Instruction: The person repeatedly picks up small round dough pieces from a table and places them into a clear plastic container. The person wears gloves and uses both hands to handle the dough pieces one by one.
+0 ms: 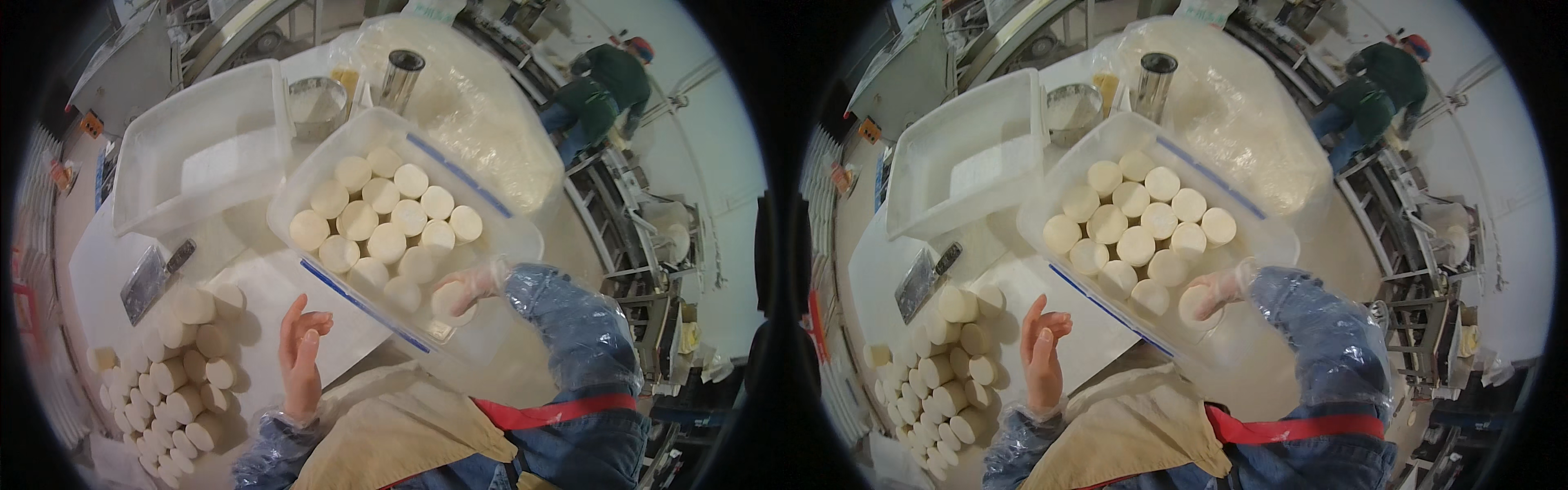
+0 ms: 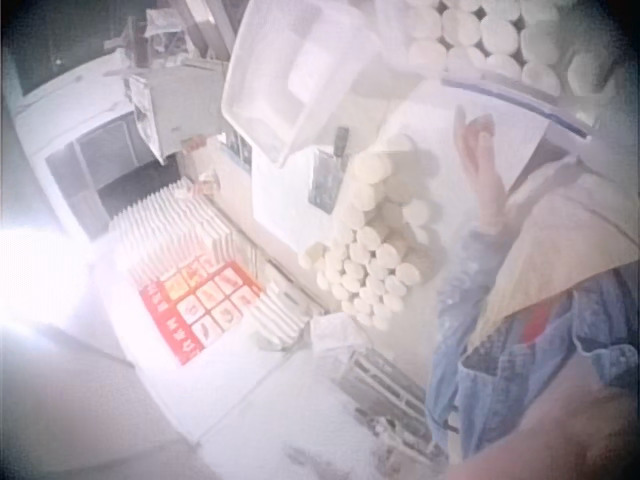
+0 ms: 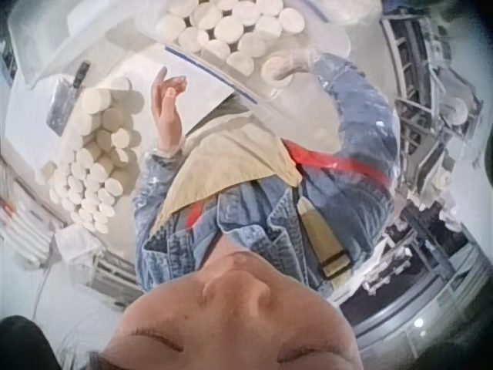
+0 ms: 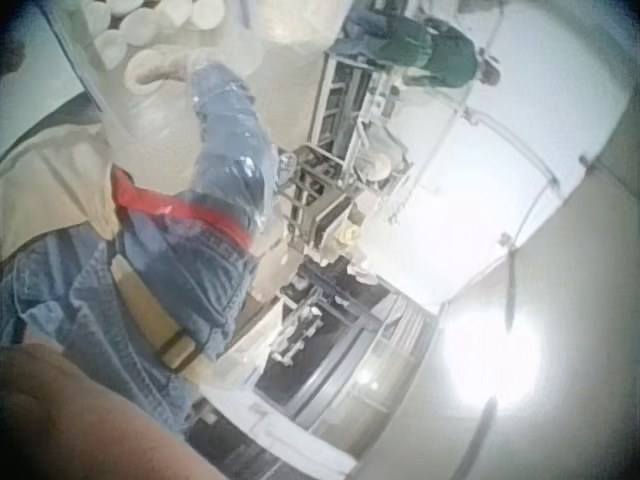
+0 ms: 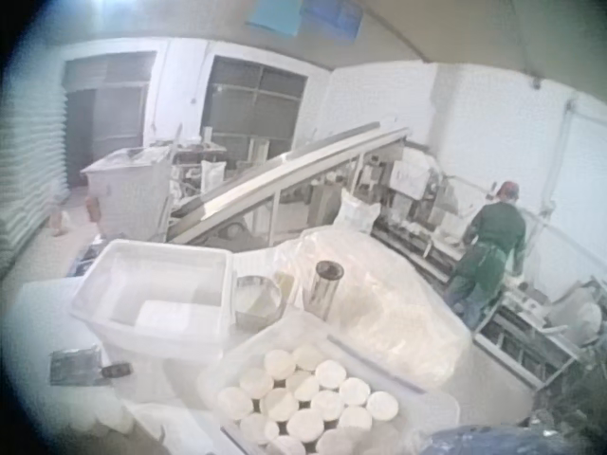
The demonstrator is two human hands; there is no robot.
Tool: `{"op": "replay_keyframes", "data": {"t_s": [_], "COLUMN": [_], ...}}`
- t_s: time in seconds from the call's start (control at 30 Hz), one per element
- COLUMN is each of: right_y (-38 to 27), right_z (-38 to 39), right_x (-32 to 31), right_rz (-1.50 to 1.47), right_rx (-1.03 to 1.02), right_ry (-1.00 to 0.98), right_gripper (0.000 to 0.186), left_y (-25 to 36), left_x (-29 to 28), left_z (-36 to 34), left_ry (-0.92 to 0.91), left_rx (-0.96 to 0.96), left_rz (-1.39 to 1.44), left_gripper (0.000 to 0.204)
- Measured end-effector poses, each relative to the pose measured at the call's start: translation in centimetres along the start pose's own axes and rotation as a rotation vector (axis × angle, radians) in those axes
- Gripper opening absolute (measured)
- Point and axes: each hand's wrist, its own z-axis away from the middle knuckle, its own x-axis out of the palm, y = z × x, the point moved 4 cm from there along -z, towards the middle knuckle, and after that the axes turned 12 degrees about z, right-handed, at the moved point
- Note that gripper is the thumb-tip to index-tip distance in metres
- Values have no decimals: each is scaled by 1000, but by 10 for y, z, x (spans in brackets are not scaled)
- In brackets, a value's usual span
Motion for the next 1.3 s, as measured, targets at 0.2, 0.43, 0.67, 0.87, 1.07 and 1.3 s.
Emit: {"op": "replay_keyframes", "data": {"t_s": [0.2, 0.43, 0.67, 0.87, 1.07, 1.3], "right_y": [26, 9, -18, -66, -170, -252], "right_z": [-46, -35, -6, 48, 0, -210], "right_x": [17, 28, 53, 78, 108, 261], "right_rz": [473, 533, 1253, 992, 105, -181], "right_rx": [249, -9, 21, 212, -580, -515], "right_ry": [-8, 137, 614, 768, 848, 98], "right_gripper": [68, 47, 39, 29, 44, 39], "left_y": [-14, -6, 12, 8, -7, -11], "left_x": [11, 17, -7, -80, -137, -187], "left_z": [-6, -3, 15, 55, 100, 157], "left_ry": [157, 138, 139, 225, 299, 430], "left_rx": [60, 69, 70, 54, -48, -118], "left_rz": [-15, -22, -38, 17, 105, 116], "left_gripper": [43, 40, 38, 32, 28, 26]}}
